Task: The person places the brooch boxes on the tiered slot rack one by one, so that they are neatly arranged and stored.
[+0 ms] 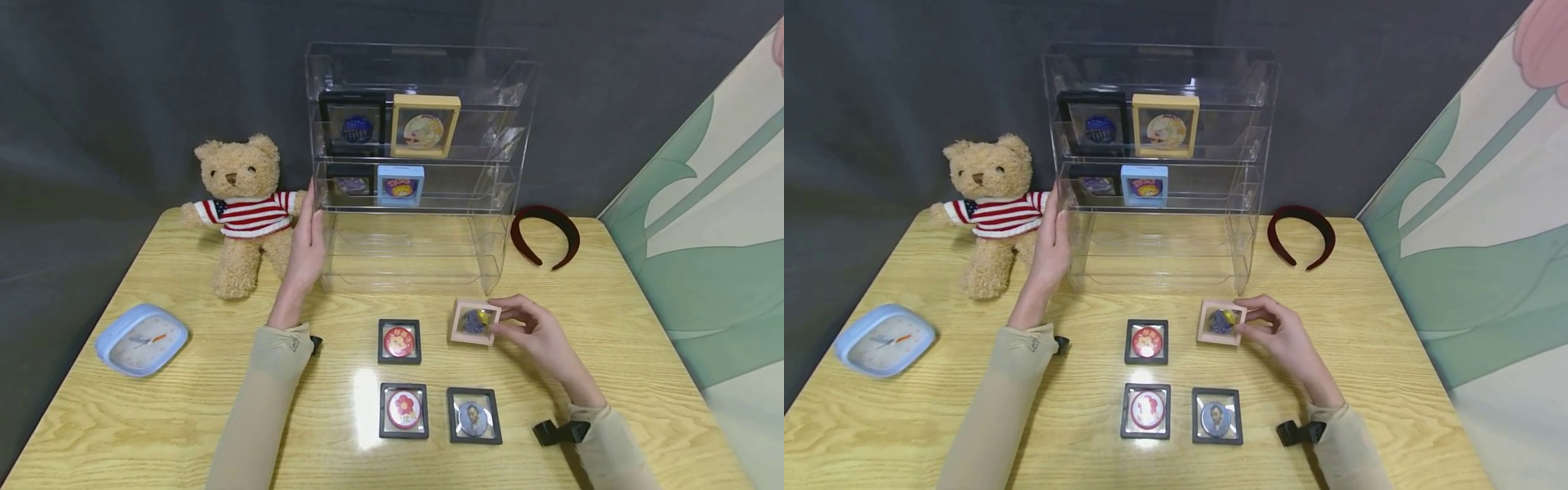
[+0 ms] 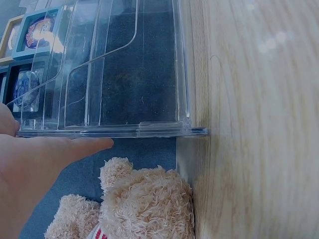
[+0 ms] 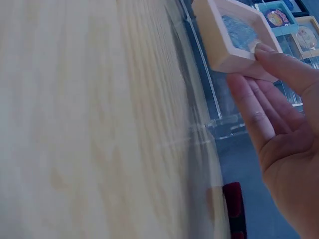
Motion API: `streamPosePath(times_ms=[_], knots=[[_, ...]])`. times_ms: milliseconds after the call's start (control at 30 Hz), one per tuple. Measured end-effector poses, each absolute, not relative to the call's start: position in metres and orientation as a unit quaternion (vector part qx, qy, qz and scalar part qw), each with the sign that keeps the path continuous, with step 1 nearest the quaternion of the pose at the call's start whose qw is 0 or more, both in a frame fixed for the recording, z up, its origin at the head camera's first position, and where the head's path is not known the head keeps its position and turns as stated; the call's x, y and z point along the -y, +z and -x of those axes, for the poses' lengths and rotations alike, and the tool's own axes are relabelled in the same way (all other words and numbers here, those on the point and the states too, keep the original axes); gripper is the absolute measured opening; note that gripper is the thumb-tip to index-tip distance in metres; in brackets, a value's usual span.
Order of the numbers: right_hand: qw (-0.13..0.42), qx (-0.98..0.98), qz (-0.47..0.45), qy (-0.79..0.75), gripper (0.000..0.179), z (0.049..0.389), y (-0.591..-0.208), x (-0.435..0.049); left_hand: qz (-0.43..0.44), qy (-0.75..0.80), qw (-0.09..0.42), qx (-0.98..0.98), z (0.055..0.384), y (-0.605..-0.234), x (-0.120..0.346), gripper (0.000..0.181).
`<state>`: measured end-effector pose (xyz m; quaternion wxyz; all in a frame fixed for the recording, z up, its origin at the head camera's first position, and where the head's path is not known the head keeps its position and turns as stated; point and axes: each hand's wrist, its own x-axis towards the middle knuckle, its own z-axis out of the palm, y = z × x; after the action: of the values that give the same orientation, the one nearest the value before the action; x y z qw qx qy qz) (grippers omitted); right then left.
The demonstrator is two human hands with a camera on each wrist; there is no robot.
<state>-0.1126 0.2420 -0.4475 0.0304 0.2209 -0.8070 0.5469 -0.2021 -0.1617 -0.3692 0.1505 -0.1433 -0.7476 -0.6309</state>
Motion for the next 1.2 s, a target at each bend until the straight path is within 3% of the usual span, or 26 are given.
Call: streamPosePath(times_ms=[1200], knots=[[0.119,0.763,-0.199,0.603,0.029,0.135,-0.398,-0.249,0.138,-0.623,0.142,0.757,0.205,-0.372,0.163,0.055]])
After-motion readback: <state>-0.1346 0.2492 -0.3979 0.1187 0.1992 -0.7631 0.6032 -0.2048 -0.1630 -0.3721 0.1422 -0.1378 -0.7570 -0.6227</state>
